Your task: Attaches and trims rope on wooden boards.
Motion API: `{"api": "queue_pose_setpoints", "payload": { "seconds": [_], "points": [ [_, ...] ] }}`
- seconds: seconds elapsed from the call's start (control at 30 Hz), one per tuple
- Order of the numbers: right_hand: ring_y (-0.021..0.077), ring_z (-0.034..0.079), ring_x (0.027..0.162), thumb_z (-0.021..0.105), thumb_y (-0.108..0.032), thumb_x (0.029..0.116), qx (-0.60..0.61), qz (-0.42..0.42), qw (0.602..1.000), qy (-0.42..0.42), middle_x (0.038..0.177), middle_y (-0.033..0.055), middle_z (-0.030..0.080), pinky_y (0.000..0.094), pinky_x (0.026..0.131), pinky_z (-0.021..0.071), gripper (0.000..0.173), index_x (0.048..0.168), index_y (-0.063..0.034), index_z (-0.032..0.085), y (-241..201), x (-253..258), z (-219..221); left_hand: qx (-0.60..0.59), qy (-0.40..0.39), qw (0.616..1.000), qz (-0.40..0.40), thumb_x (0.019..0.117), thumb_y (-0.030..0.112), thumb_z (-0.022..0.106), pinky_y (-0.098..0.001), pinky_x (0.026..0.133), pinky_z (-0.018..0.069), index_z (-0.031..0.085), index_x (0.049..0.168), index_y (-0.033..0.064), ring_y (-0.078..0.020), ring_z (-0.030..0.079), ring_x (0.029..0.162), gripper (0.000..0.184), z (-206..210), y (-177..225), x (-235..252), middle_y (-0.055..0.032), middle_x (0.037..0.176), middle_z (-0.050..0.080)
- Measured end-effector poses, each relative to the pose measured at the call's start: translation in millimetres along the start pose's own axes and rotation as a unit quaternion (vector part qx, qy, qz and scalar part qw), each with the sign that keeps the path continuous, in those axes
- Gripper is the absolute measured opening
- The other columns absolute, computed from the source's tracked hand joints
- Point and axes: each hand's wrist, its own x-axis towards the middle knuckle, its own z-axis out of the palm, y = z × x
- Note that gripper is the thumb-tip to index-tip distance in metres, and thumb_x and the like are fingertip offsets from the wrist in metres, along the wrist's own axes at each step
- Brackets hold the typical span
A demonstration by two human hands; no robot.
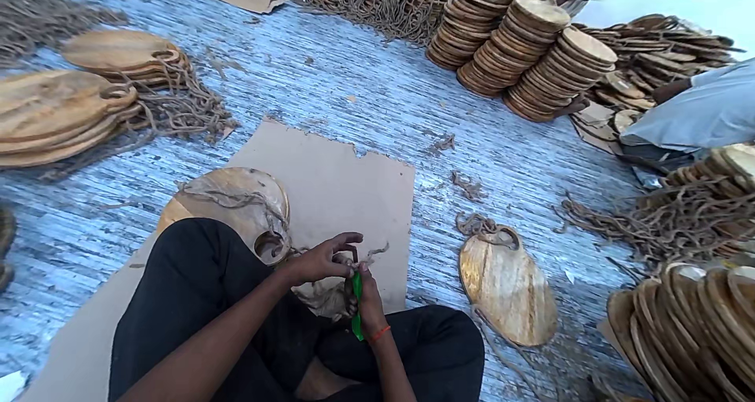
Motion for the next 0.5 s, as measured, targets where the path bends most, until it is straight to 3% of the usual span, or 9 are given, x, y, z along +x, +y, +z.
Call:
{"api": "queue_pose_setpoints", "payload": {
  "seconds": [0.07,0.1,0.17,0.23,0.27,0.3,0.37,0.43,0.5],
  "points": [
    [0.0011,0.041,0.040,0.022,-0.054,0.1061,0.019,0.013,0.998,-0.054,0.052,-0.0091,0.045,0.0180,0.040,0.0371,0.060,0.071,-0.0162,0.052,-0.3,-3.9,-1.5,-0.003,-0.063,0.998,0.023,0.0873,0.009,0.067,-0.0387,0.105,0.0489,0.032,0.162,0.0210,-0.0179,0.050,0.136,0.083,-3.0,2.1,-1.6,-0.0027,0.167,0.030],
    [0.0008,0.042,0.040,0.025,-0.058,0.1047,0.028,0.019,0.997,-0.073,0.051,-0.0093,0.046,0.0177,0.040,0.0376,0.060,0.070,-0.0169,0.052,-1.2,-5.6,-1.4,0.006,-0.086,0.996,0.033,0.0878,0.011,0.065,-0.0376,0.105,0.0479,0.038,0.160,0.0178,-0.0171,0.051,0.135,0.077,-2.9,4.4,-3.0,-0.0038,0.166,0.032],
    [0.0004,0.043,0.040,0.033,-0.067,0.1005,0.038,0.029,0.994,-0.095,0.052,-0.0093,0.048,0.0171,0.040,0.0380,0.062,0.070,-0.0171,0.054,-3.8,-8.9,-1.1,0.022,-0.127,0.990,0.058,0.0887,0.020,0.061,-0.0403,0.116,0.0383,0.060,0.138,0.0033,-0.0211,0.039,0.147,0.052,-3.7,2.8,-3.2,-0.0091,0.164,0.037],
    [0.0003,0.042,0.040,0.033,-0.069,0.0993,0.033,0.039,0.994,-0.095,0.052,-0.0093,0.048,0.0167,0.039,0.0372,0.063,0.071,-0.0174,0.054,-6.2,-11.7,-0.7,0.028,-0.133,0.989,0.054,0.0883,0.022,0.060,-0.0434,0.124,0.0280,0.068,0.116,-0.0017,-0.0244,0.033,0.152,0.037,-3.6,3.1,-3.6,-0.0111,0.156,0.049],
    [0.0005,0.042,0.040,0.030,-0.065,0.1012,0.036,0.041,0.994,-0.092,0.053,-0.0090,0.048,0.0168,0.039,0.0371,0.061,0.072,-0.0171,0.053,-6.2,-12.1,-0.9,0.036,-0.124,0.991,0.042,0.0892,0.021,0.060,-0.0404,0.120,0.0337,0.068,0.114,-0.0020,-0.0212,0.042,0.145,0.035,-3.6,5.8,-4.8,-0.0103,0.147,0.057],
    [0.0009,0.042,0.040,0.026,-0.061,0.1034,0.046,0.042,0.994,-0.084,0.053,-0.0087,0.048,0.0170,0.040,0.0372,0.061,0.072,-0.0166,0.053,-6.4,-12.4,-0.8,0.048,-0.107,0.993,0.027,0.0912,0.020,0.061,-0.0332,0.108,0.0452,0.068,0.115,-0.0008,-0.0131,0.056,0.127,0.032,-3.1,9.7,-5.9,-0.0073,0.133,0.064],
    [0.0016,0.042,0.040,0.017,-0.055,0.1066,0.074,0.035,0.994,-0.068,0.053,-0.0077,0.048,0.0171,0.039,0.0374,0.062,0.074,-0.0145,0.052,-7.0,-12.0,-1.7,0.059,-0.076,0.995,0.013,0.0975,0.019,0.063,-0.0217,0.074,0.0511,0.067,0.114,0.0030,-0.0023,0.060,0.081,0.024,0.4,18.2,-5.7,0.0007,0.097,0.067],
    [0.0020,0.042,0.041,0.022,-0.054,0.1068,0.099,0.019,0.993,-0.060,0.055,-0.0074,0.048,0.0174,0.041,0.0385,0.060,0.076,-0.0135,0.053,-7.6,-11.9,-3.0,0.065,-0.056,0.996,0.012,0.1007,0.022,0.063,-0.0200,0.069,0.0501,0.066,0.118,0.0032,-0.0013,0.058,0.073,0.026,1.7,20.7,-4.1,0.0013,0.090,0.067],
    [0.0011,0.043,0.043,0.040,-0.055,0.1029,0.104,0.006,0.993,-0.054,0.056,-0.0082,0.047,0.0167,0.042,0.0400,0.051,0.080,-0.0127,0.056,-6.3,-11.6,-5.8,0.070,-0.043,0.996,0.017,0.1019,0.022,0.063,-0.0218,0.078,0.0529,0.065,0.124,0.0017,-0.0027,0.062,0.080,0.030,1.3,17.2,-2.3,-0.0014,0.097,0.068]
  ]
}}
